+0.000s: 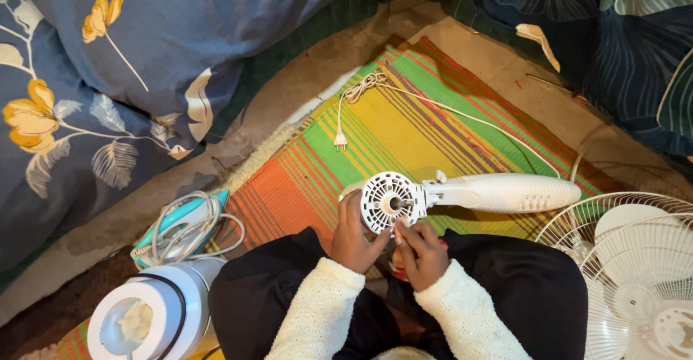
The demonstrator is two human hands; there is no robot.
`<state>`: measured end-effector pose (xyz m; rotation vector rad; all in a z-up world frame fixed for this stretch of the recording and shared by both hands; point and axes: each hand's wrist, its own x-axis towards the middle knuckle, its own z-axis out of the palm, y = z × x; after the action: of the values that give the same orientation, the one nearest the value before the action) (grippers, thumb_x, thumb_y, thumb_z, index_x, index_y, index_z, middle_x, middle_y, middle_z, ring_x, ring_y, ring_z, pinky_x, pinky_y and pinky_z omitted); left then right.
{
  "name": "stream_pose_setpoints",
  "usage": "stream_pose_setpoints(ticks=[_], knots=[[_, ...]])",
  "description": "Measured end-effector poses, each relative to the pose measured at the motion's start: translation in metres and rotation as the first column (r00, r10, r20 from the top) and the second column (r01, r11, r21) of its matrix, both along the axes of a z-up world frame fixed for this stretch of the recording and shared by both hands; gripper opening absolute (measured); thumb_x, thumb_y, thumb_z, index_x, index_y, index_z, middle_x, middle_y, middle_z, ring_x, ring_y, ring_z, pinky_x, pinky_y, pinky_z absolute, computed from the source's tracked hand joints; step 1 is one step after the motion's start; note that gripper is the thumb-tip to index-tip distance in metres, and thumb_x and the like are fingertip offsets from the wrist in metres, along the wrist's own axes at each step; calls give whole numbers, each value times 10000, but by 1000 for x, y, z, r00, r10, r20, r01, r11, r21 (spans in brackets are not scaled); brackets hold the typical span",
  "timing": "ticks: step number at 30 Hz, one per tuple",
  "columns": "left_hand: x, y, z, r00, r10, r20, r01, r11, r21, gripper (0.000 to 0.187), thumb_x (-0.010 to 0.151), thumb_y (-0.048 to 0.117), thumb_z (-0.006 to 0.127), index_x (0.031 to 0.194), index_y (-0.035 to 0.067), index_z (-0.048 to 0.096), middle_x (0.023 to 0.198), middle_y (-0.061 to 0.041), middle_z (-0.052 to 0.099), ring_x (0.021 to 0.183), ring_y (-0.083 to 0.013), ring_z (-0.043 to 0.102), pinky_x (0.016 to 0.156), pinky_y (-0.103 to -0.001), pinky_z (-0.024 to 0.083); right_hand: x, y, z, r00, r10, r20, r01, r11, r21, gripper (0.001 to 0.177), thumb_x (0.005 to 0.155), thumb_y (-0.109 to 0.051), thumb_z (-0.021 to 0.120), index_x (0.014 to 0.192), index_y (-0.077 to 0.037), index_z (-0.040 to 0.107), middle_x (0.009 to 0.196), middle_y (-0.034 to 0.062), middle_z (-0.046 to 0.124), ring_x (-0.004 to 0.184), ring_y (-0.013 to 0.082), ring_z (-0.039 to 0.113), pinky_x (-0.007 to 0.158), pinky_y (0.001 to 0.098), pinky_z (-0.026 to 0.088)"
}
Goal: The person sits on a mat and assembles a white electric appliance, likely a fan or heater. They use a screwdriver to tighten screws on the motor housing, then attach a cylindrical white body to the motor assembly and secure it by hand.
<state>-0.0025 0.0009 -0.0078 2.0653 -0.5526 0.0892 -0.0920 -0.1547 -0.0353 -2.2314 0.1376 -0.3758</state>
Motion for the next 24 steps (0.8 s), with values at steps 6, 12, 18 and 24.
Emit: stream_pose_setpoints(ticks=[6, 12, 18, 24], knots=[[0, 0, -4, 1000, 18, -9, -18, 1000, -1, 813, 782, 177, 834, 1440, -32, 405, 1438, -253, 469, 1307, -428, 554, 1019, -425, 524, 4, 5, 11, 999, -42, 34, 42, 999, -8, 350, 918, -109, 663, 1262, -44, 671, 1019, 153, 666, 898, 336, 678, 760, 383, 545], [1, 1, -5, 1000, 11, -16, -11, 1000, 5, 822, 779, 188, 840, 1439, -37, 403, 1433, -258, 467, 1323, -437, 527, 1046, -443, 497, 17, -14, 10, 984, -163, 67, 166, 985, -51, 241, 909, -126, 688, 1140, -72, 726, 1025, 149, 691, 924, 340, 704, 790, 380, 566], [1, 1, -5, 1000, 4, -25, -3, 1000, 14, 817, 775, 181, 841, 1428, -43, 405, 1425, -265, 471, 1334, -465, 494, 1059, -478, 467, 29, -30, -3, 967, -231, 109, 244, 961, -128, 261, 933, -115, 682, 1183, -54, 721, 1068, 176, 661, 957, 359, 677, 813, 403, 551], [1, 2, -4, 1000, -8, 16, 8, 1000, -24, 781, 794, 138, 815, 1429, -59, 406, 1405, -273, 477, 1313, -471, 505, 1080, -485, 457, 23, -20, -6, 979, -190, 73, 194, 980, -38, 260, 933, -127, 684, 1178, -46, 709, 1045, 175, 658, 923, 342, 680, 792, 387, 553]])
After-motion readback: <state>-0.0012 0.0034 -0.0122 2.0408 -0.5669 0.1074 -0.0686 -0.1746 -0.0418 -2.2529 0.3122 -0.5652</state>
